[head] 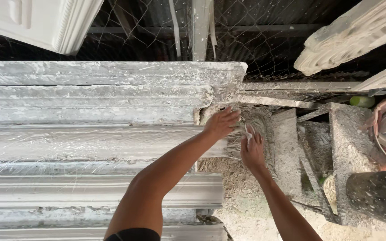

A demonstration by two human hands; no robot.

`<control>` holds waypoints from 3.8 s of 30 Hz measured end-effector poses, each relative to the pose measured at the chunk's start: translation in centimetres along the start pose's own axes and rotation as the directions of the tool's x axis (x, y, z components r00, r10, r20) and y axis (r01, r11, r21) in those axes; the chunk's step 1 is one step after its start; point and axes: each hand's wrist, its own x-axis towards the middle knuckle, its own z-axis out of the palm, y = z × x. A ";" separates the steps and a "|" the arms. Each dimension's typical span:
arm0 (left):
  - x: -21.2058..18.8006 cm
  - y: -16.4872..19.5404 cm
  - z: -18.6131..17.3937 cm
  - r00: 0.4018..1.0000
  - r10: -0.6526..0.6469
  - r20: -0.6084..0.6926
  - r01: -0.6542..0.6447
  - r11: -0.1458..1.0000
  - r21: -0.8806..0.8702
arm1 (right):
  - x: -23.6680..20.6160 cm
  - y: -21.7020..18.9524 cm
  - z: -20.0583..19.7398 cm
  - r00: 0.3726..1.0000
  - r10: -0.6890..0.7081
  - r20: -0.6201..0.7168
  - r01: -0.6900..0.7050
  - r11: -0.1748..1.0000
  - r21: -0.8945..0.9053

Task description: The person dips a bundle of white fibers into a bucket of liquid and spreads the wet fibers along the grooves of long plaster molding pieces. They then use a sponge and their hands to smooth and press the fiber coating over the molding surfaces.

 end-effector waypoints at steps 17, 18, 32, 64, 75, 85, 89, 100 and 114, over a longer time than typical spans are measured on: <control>-9.2 7.0 -2.9 0.796 -0.494 -0.350 0.058 0.637 -0.768 | 5.2 9.5 0.4 0.962 0.202 0.186 -0.212 0.977 0.034; -9.1 8.6 -2.7 0.820 -0.498 -0.283 0.102 0.614 -0.783 | 5.8 8.3 1.5 0.873 0.373 0.314 -0.425 0.897 0.117; -0.3 13.3 -0.9 0.737 -0.673 0.066 0.508 0.486 -0.712 | 2.5 6.2 1.3 0.603 0.332 0.725 -0.584 0.803 0.118; -12.2 11.0 5.5 0.292 -0.948 0.126 0.532 0.052 -0.845 | -0.6 -1.3 4.2 0.921 -0.175 0.347 0.222 0.970 -0.101; -9.0 13.9 2.3 0.803 -0.588 0.101 0.489 0.552 -0.676 | 0.1 -2.3 1.2 0.677 0.433 0.596 -0.717 0.569 0.402; -11.7 11.9 4.8 0.808 -0.570 -0.147 0.325 0.640 -0.696 | 0.7 -3.3 2.7 0.865 -0.188 0.465 0.264 0.959 -0.103; -13.6 10.3 4.9 0.762 -0.621 -0.183 0.227 0.521 -0.823 | 0.7 -2.2 3.1 0.859 -0.115 0.499 0.131 0.991 0.003; -23.5 4.2 8.0 0.245 -0.863 0.442 0.891 0.020 -0.454 | 0.8 0.6 5.4 0.797 0.219 0.563 -0.341 0.932 0.120; -16.4 17.5 1.0 0.532 -0.713 0.457 0.678 0.035 -0.734 | 5.4 -9.2 -1.2 0.331 -0.128 0.935 0.880 0.400 -0.257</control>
